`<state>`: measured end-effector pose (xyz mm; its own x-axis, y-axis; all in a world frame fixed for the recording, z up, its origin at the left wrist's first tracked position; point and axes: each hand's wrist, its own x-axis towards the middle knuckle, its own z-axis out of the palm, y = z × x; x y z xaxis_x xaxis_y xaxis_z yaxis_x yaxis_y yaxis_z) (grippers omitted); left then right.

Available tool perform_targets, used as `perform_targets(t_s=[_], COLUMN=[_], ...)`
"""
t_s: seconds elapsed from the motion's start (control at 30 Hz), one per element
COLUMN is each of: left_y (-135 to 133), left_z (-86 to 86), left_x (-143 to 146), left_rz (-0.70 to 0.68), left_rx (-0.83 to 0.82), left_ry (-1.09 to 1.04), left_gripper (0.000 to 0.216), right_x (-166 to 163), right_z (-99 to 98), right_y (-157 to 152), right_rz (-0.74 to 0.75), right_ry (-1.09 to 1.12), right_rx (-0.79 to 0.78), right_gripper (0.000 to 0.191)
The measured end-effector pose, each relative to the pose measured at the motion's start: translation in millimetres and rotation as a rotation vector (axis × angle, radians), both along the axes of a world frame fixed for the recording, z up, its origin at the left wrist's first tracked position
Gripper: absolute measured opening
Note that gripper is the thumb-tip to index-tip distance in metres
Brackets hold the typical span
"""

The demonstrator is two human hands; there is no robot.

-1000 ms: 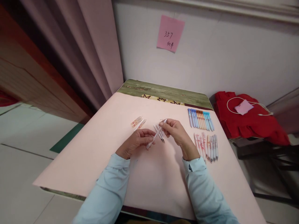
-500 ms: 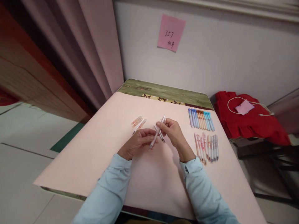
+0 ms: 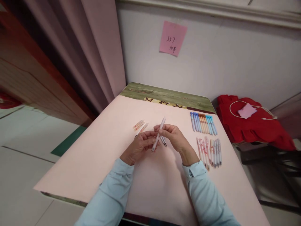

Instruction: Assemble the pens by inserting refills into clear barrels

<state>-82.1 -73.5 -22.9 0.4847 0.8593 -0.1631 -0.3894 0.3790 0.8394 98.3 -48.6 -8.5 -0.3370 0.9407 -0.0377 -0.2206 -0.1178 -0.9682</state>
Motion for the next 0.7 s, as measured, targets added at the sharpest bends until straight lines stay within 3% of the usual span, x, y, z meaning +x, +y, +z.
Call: perform_targets(t_s=[0.13, 0.33, 0.53, 0.7], left_y=[0.3, 1.2, 0.8, 0.7], left_z=[-1.1, -1.4, -1.0, 0.8], left_x=[2.1, 2.4, 5.2, 4.5], left_rz=[0.014, 0.029, 0.046, 0.065], left_rx=[0.028, 0.035, 0.028, 0.038], left_ry=[-0.027, -0.058, -0.095, -0.073], left_gripper=[0.029, 0.028, 0.026, 0.025], right_x=[-5.4, -1.3, -11.9, -6.2], right_z=[-1.4, 1.3, -8.4, -1.8], right_y=[-0.5, -4.4, -3.0, -4.5], right_rz=[-0.061, 0.159, 0.015, 0.115], right_ry=[-0.02, 0.09, 0.084, 0.102], right_rx=[-0.027, -0.009, -0.152, -0.052], right_gripper=[0.035, 0.034, 0.045, 0.037])
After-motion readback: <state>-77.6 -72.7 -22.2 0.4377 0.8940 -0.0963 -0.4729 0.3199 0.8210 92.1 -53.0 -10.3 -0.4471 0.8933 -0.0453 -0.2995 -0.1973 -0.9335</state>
